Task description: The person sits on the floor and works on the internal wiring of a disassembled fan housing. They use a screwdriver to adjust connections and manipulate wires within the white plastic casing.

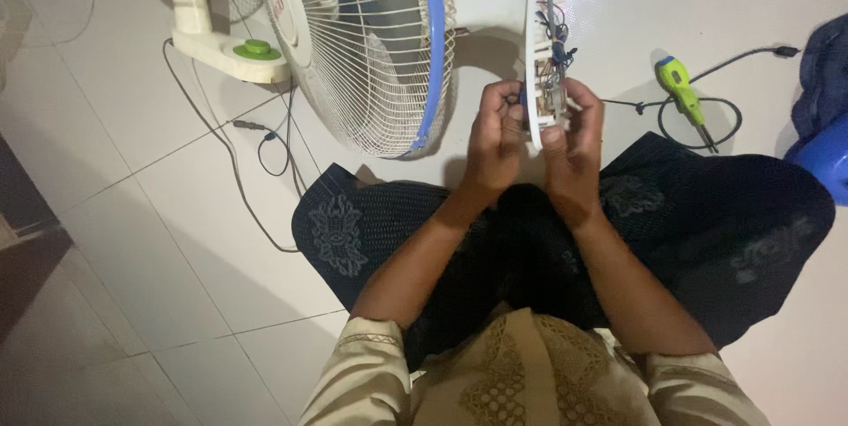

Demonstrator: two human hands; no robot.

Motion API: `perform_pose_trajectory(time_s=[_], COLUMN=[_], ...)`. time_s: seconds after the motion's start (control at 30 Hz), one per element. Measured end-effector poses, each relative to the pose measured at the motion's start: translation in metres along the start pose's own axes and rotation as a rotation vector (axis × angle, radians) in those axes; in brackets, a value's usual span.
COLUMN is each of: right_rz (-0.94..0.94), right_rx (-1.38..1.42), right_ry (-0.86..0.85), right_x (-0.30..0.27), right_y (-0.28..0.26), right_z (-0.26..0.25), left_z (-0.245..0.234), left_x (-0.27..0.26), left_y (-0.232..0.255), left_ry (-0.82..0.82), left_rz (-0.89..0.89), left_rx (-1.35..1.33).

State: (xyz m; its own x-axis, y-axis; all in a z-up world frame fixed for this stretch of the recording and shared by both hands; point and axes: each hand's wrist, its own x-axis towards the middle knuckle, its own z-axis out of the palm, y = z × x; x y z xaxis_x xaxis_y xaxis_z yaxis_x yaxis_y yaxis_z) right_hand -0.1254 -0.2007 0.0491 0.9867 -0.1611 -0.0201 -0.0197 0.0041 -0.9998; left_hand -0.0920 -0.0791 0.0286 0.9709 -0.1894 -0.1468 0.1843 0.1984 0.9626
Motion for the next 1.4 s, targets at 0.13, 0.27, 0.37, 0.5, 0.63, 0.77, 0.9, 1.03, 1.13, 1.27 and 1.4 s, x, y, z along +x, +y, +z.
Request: perform_pose_trajectory(time_s=[0.13,0.27,0.37,0.5,0.63,0.77,0.9,1.03,1.13,1.27,1.4], right_rz=[0.162,0.110,0.086,0.000,-0.118,-0.106,-0.105,-0.075,0.074,0.016,0.441], right_rx=[0.139,0.249,0.230,-0.089,-0.154,-0.138,-0.243,-0.164,-0.273,-0.817,-0.993], right_ry=[-0.030,-0.064,-0.082,-0.072,-0.038,-0.018,-0.066,-0.119,-0.069,0.145,0.300], right_x=[0.003,-0.002,-0.005,-0.002,-0.004,-0.003,0.001,0.000,0.016,0.049,0.063], right_y=[0.000,-0.001,0.000,-0.002,-0.007,-0.009,-0.010,-0.011,0.003,0.037,0.076], right_z=[0.001,0.003,0.005,0.003,0.006,0.003,0.001,0.001,-0.013,-0.077,-0.112], left_z=[-0.012,-0.018,-0.016,-0.016,-0.021,-0.024,-0.027,-0.037,-0.049,-0.072,-0.087], left_x=[0.007,0.013,0.018,0.021,0.023,0.020,0.022,0.025,0.027,0.030,0.030], left_y=[0.000,0.017,0.031,0.040,0.035,0.031,0.033,0.033,0.024,0.011,0.009], left_ry=[-0.039,-0.014,-0.077,-0.048,-0.045,-0.021,-0.036,0.019,-0.037,0.023,0.042], left_rz=[-0.094,-0.248,-0.296,-0.339,-0.271,-0.236,-0.217,-0.246,-0.198,-0.214,-0.244], left_rx=[-0.144,-0.166,-0.127,-0.165,-0.439,-0.480,-0.525,-0.432,-0.483,-0.515,-0.674])
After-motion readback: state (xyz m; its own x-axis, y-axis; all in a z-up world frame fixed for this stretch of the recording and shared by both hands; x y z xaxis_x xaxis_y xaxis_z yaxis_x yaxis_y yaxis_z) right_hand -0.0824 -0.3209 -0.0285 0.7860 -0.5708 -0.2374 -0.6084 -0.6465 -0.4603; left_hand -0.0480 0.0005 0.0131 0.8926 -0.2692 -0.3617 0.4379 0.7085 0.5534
